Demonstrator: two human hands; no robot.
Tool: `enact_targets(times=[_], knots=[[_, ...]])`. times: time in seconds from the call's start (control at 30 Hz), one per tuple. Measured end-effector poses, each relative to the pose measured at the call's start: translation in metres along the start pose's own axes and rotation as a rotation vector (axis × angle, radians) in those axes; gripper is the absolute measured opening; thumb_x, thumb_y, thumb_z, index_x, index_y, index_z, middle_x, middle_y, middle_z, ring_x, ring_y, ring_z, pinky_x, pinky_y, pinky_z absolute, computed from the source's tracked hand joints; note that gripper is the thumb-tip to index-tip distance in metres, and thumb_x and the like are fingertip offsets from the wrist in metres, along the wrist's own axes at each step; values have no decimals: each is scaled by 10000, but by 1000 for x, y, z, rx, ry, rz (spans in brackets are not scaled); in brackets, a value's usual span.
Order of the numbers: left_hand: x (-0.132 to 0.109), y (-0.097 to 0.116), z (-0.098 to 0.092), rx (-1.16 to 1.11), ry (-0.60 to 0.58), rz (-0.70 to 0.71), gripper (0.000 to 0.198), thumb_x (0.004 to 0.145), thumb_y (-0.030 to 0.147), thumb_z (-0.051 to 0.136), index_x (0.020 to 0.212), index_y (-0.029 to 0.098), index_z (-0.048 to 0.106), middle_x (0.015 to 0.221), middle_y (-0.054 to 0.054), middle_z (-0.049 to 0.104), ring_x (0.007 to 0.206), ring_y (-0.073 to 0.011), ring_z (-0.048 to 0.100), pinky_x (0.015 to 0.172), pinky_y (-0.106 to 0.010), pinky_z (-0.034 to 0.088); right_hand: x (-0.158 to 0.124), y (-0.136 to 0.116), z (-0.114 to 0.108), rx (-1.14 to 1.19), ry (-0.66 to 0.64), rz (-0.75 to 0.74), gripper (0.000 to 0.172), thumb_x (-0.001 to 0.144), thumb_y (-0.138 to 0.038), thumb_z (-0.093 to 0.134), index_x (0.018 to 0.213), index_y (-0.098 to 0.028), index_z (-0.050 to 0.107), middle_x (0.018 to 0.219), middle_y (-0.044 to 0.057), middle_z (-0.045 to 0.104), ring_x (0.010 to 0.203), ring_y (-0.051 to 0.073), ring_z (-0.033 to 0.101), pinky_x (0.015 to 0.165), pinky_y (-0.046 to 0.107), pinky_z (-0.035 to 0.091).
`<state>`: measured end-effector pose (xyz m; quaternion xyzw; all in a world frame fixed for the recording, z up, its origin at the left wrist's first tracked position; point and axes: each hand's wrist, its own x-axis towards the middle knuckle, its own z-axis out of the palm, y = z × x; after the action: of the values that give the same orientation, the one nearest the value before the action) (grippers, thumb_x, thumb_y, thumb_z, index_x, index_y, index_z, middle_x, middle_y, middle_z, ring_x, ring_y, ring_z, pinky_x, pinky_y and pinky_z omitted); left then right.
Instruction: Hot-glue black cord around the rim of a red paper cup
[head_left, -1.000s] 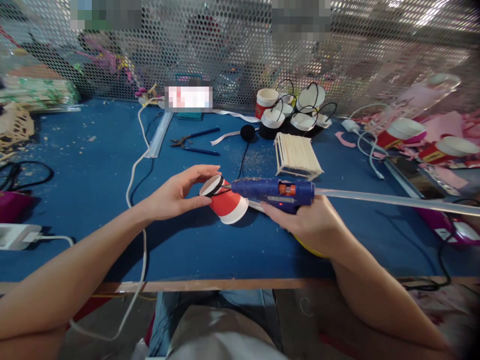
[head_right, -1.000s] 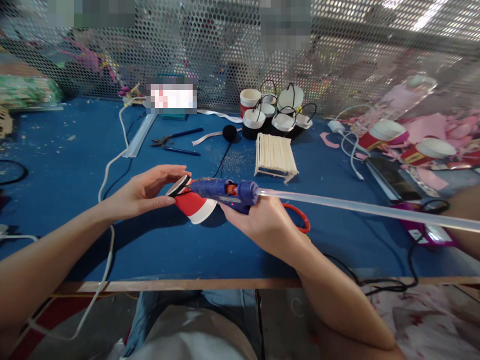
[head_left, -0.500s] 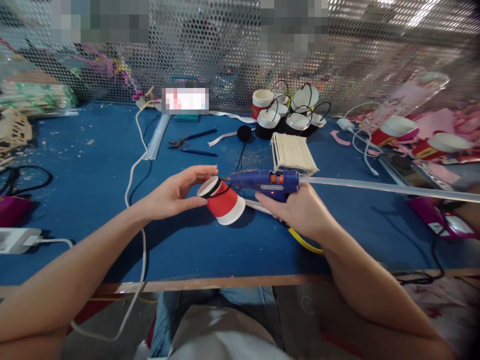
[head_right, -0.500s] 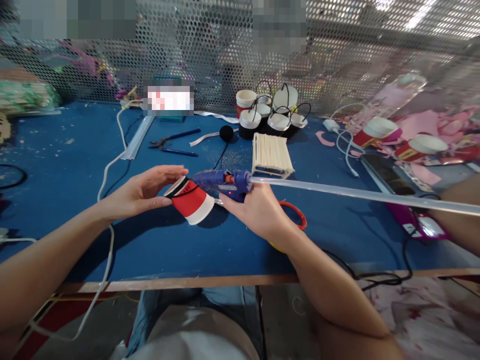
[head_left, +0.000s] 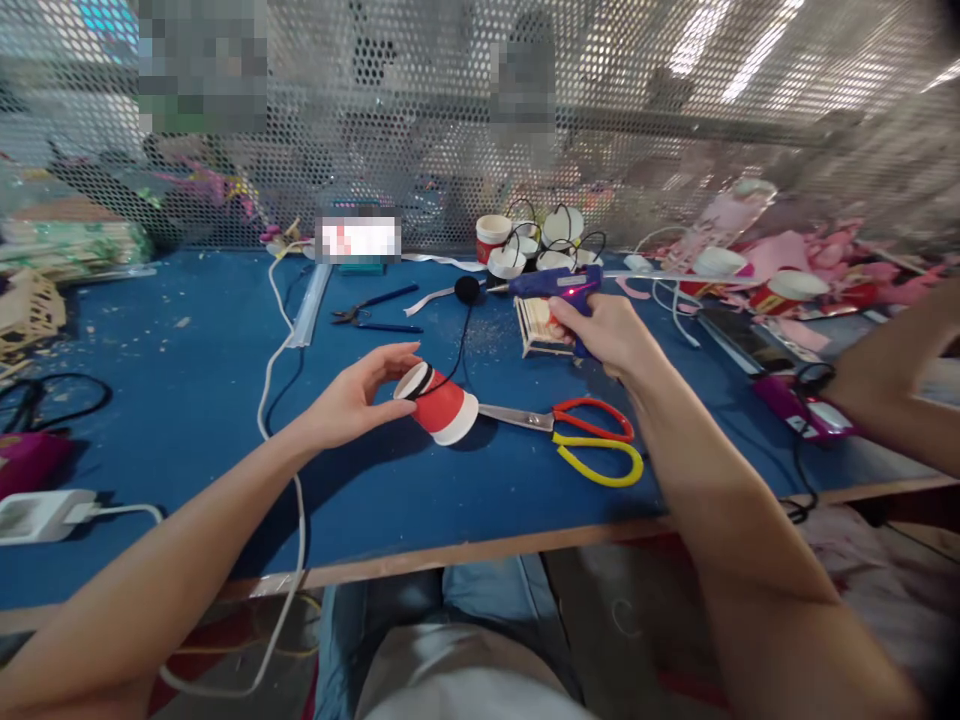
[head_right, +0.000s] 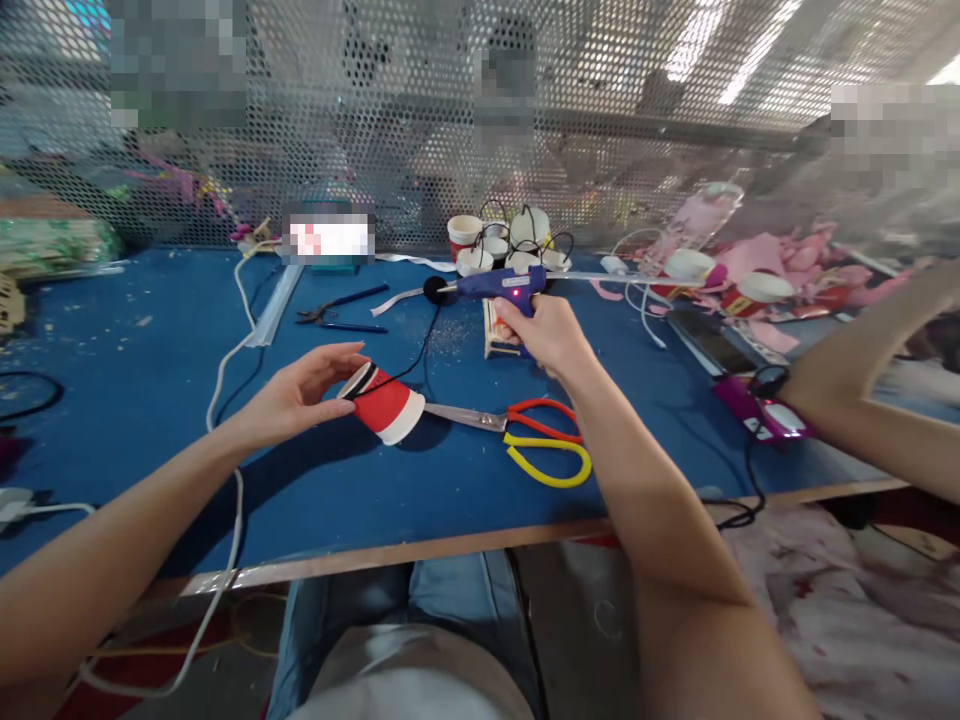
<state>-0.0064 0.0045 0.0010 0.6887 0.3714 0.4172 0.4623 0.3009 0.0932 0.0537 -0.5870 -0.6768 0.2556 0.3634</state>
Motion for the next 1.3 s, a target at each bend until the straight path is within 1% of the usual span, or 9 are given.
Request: enact_targets(times=[0.17, 0.27, 0.4, 0.5, 0.6, 0.63, 0.73, 1.0, 1.3], knots=[[1, -2, 0, 45, 8, 18, 643, 740, 276, 711, 1317, 233, 432, 1232, -106, 561, 1135, -233, 553, 1053, -479, 372, 27, 15, -2, -574, 63, 123, 432, 820, -522, 497, 599, -162, 589, 605, 108, 634, 667, 228, 622, 617, 312, 442], [1, -3, 1, 58, 7, 46, 636, 738, 273, 709, 1314, 238, 442, 1223, -102, 571, 1127, -232, 560, 1050, -480, 375, 30, 20, 0, -647, 73, 162, 418, 788, -530, 537, 682, -140, 644, 722, 147, 667, 768, 284, 629, 650, 353, 443], [1, -2, 2, 71, 6, 43, 633, 739, 282, 708, 1312, 232, 443, 1211, -97, 585, 1122, -231, 566, 1044, -464, 382, 18, 11, 9, -737, 181, 135, 376, 801, -420, 566, 943, -87, 666, 1050, 232, 628, 1006, 351, 567, 756, 426, 432], [1, 0, 3, 77, -2, 45, 619, 748, 282, 704, 1307, 223, 445, 1217, -102, 582, 1127, -228, 560, 1044, -451, 382, -4, -10, 24, -603, 144, -166, 272, 820, -339, 559, 934, -121, 675, 1037, 170, 644, 985, 277, 571, 786, 382, 432], [0, 2, 4, 51, 1, 39, 611, 746, 279, 709, 1298, 222, 454, 1217, -103, 580, 1144, -236, 551, 1040, -450, 383, -30, -34, 44, -231, -234, -454, 254, 856, -342, 520, 939, -160, 676, 961, 78, 684, 819, 167, 603, 731, 297, 447], [0, 4, 5, 29, -1, 30, 613, 742, 279, 713, 1296, 225, 455, 1218, -104, 576, 1140, -236, 555, 1027, -449, 395, -38, -40, 51, -168, -355, -490, 264, 867, -330, 508, 999, -161, 663, 995, 71, 685, 821, 152, 604, 714, 277, 445], [-1, 7, 5, -43, -20, 2, 615, 735, 266, 719, 1293, 236, 461, 1211, -102, 571, 1099, -226, 578, 979, -433, 439, -53, -51, 62, -108, -507, -494, 289, 880, -294, 492, 1095, -154, 624, 1012, 68, 683, 805, 130, 600, 695, 258, 432], [-2, 8, 0, -61, -110, -26, 528, 734, 231, 720, 1229, 223, 538, 1183, -99, 617, 1070, -218, 592, 981, -409, 444, -68, -50, 59, 47, -587, -351, 197, 821, -363, 576, 816, -166, 597, 699, -10, 602, 632, 102, 530, 577, 228, 405], [-5, 17, 7, -87, -150, -66, 472, 726, 220, 730, 1174, 209, 582, 1129, -89, 656, 1025, -209, 615, 942, -377, 466, -80, -50, 58, 165, -458, -374, 191, 843, -353, 553, 805, -171, 600, 668, -14, 595, 580, 85, 492, 548, 211, 386]])
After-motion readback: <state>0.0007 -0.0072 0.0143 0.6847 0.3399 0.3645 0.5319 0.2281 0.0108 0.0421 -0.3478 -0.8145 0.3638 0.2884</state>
